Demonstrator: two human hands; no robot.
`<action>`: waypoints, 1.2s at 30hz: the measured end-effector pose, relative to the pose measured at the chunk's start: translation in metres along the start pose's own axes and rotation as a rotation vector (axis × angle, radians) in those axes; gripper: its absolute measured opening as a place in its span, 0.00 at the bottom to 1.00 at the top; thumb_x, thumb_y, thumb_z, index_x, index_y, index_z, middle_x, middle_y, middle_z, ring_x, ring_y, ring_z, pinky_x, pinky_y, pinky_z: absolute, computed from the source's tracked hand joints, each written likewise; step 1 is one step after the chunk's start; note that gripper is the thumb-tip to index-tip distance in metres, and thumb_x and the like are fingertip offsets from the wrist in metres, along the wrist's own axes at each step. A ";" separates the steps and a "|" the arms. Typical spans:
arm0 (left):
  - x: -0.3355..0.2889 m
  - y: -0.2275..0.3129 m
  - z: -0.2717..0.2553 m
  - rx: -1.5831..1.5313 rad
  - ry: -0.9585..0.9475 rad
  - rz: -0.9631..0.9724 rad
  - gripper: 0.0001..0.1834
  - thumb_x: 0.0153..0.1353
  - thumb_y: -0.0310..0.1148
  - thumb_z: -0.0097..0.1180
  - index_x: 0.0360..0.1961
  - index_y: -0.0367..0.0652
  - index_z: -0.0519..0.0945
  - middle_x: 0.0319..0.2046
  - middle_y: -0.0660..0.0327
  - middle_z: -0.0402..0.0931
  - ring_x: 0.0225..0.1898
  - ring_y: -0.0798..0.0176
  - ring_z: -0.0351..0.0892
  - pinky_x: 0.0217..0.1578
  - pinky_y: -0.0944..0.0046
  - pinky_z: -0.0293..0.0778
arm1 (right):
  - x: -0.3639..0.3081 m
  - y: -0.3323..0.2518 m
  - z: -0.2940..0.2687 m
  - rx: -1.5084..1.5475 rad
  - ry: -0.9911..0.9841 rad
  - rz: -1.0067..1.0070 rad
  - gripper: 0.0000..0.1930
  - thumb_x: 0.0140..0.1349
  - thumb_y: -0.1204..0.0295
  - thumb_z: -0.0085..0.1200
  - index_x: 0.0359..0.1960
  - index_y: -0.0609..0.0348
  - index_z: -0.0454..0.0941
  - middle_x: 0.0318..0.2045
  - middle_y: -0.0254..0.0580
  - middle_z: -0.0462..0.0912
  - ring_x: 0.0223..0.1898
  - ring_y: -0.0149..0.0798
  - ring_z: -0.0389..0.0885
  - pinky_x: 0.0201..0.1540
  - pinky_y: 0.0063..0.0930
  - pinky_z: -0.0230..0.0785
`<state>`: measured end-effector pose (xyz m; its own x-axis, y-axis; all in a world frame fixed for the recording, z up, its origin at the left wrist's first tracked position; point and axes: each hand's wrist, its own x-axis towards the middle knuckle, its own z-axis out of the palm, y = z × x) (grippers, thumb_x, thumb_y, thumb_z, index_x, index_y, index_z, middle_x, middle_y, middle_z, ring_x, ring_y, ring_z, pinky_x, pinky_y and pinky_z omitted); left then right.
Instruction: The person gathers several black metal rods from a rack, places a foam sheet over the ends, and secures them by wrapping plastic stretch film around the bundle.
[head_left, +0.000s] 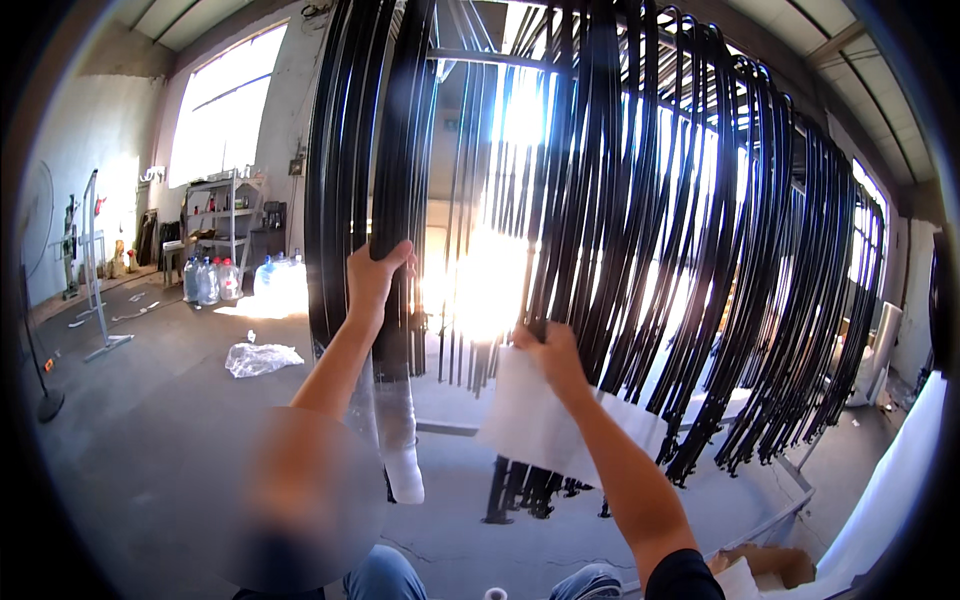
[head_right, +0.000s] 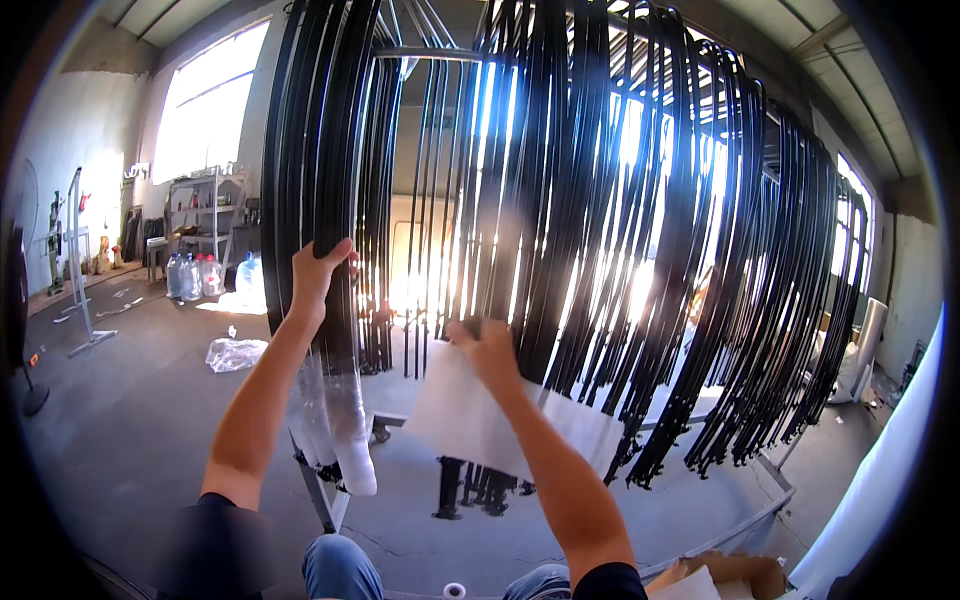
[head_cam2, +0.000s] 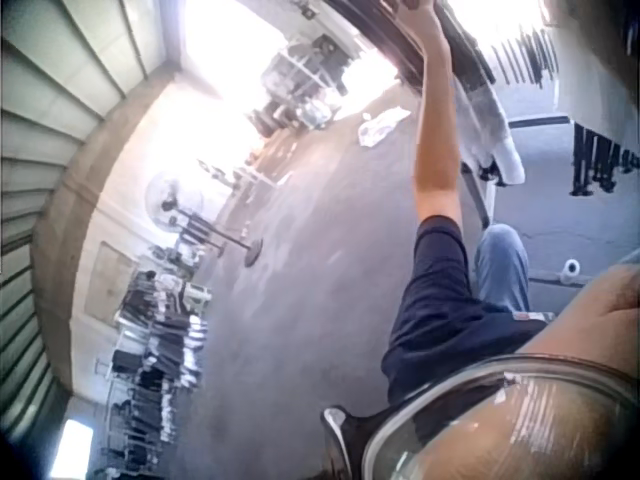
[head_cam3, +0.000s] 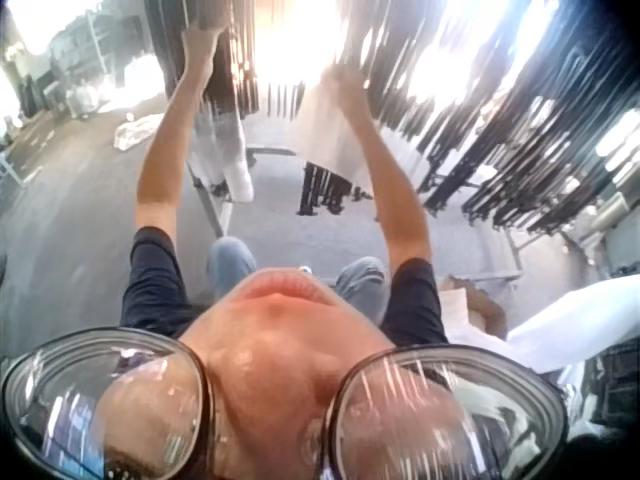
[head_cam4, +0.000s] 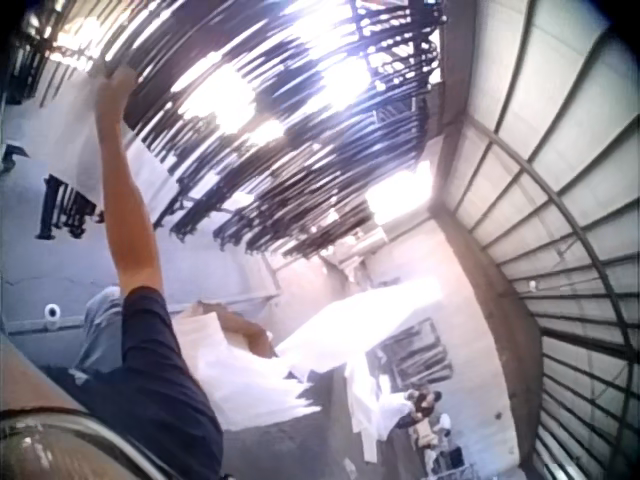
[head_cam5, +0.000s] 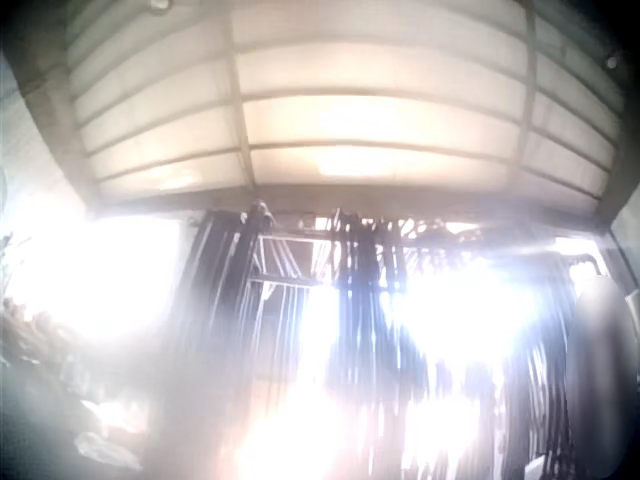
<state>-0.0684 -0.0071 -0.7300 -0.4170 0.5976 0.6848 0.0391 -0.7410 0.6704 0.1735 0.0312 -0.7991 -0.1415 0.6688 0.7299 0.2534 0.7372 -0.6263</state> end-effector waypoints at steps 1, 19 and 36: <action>0.000 0.000 0.003 -0.021 -0.001 -0.023 0.10 0.48 0.32 0.62 0.25 0.36 0.77 0.19 0.60 0.76 0.20 0.71 0.74 0.23 0.71 0.69 | 0.002 -0.001 0.009 -0.070 -0.018 -0.028 0.14 0.51 0.64 0.55 0.22 0.65 0.77 0.16 0.44 0.76 0.18 0.33 0.73 0.23 0.27 0.64; -0.016 0.005 0.075 0.182 -0.253 0.446 0.27 0.52 0.30 0.56 0.52 0.35 0.60 0.47 0.48 0.65 0.48 0.54 0.69 0.46 0.61 0.69 | 0.013 -0.015 0.068 -0.130 -0.083 -0.119 0.22 0.51 0.58 0.54 0.20 0.72 0.73 0.17 0.57 0.74 0.23 0.52 0.75 0.27 0.40 0.64; -0.007 -0.006 0.089 -0.363 -0.642 -0.162 0.14 0.58 0.39 0.50 0.36 0.38 0.72 0.38 0.52 0.75 0.36 0.62 0.78 0.40 0.65 0.73 | 0.007 -0.038 -0.013 -0.447 0.452 -0.112 0.13 0.55 0.72 0.44 0.43 0.60 0.70 0.13 0.45 0.73 0.17 0.45 0.74 0.24 0.35 0.66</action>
<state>0.0152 0.0203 -0.7137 0.2235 0.6866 0.6918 -0.3255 -0.6164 0.7170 0.1758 0.0064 -0.7667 0.2020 0.4116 0.8887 0.6487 0.6236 -0.4362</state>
